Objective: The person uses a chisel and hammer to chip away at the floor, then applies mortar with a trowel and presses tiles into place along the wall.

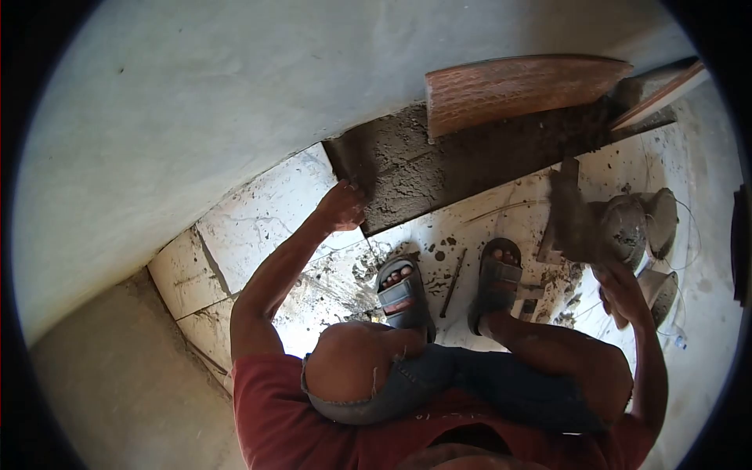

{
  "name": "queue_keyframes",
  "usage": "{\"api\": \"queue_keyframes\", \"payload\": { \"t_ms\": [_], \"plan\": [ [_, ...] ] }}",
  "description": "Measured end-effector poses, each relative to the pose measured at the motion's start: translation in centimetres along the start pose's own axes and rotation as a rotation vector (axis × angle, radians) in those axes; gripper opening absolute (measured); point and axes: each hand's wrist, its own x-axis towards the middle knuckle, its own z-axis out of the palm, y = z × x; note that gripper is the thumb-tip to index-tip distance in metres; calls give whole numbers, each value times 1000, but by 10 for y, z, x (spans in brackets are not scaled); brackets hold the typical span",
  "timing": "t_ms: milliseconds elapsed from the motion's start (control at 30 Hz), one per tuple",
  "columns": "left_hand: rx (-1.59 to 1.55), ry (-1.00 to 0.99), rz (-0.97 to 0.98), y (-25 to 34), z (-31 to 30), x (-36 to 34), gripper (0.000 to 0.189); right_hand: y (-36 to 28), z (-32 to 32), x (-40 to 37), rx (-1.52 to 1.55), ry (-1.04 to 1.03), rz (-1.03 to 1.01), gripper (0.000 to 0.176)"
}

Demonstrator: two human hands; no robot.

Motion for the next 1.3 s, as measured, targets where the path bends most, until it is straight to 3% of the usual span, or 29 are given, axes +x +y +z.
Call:
{"api": "queue_keyframes", "payload": {
  "t_ms": [100, 167, 267, 533, 600, 700, 733, 867, 933, 967, 1033, 1233, 1300],
  "plan": [
    [59, -115, -58, 8, -21, 0, 30, -49, 43, 46, -204, -126, -26, 29],
    [54, -89, -56, 9, -12, -4, 31, -69, 74, 81, -294, -194, -86, 33],
    [46, 33, -64, 10, -10, -8, 17, -86, 120, 128, -312, -283, -192, 34],
    [73, -117, -137, 15, -12, -6, 25, -84, 238, 189, -280, -271, -370, 42],
    [60, -135, -151, 17, -12, -6, 27, -79, 261, 193, -257, -186, -467, 45],
    [30, -129, -162, 19, -10, -6, 33, -93, 284, 183, -155, -192, -282, 46],
    [20, -108, -162, 17, -10, -6, 36, -72, 296, 200, -186, -104, -452, 47],
    [69, -60, -112, 14, -7, -2, 29, -67, 305, 197, -175, -72, -403, 48],
    [26, -270, -152, 13, -7, 6, 20, -66, 300, 192, -143, -118, -363, 49],
    [28, -270, -152, 12, -6, 5, 20, -67, 298, 187, -143, -118, -364, 49],
    [-12, -214, -119, 9, -3, 0, 19, -71, 295, 180, -69, -143, -290, 47],
    [-75, -56, -116, 7, 2, -4, 21, -61, 299, 187, -107, -75, -397, 40],
    [-42, 44, -91, 9, 16, -8, 16, -66, 300, 181, -73, -119, -329, 38]
  ]
}}
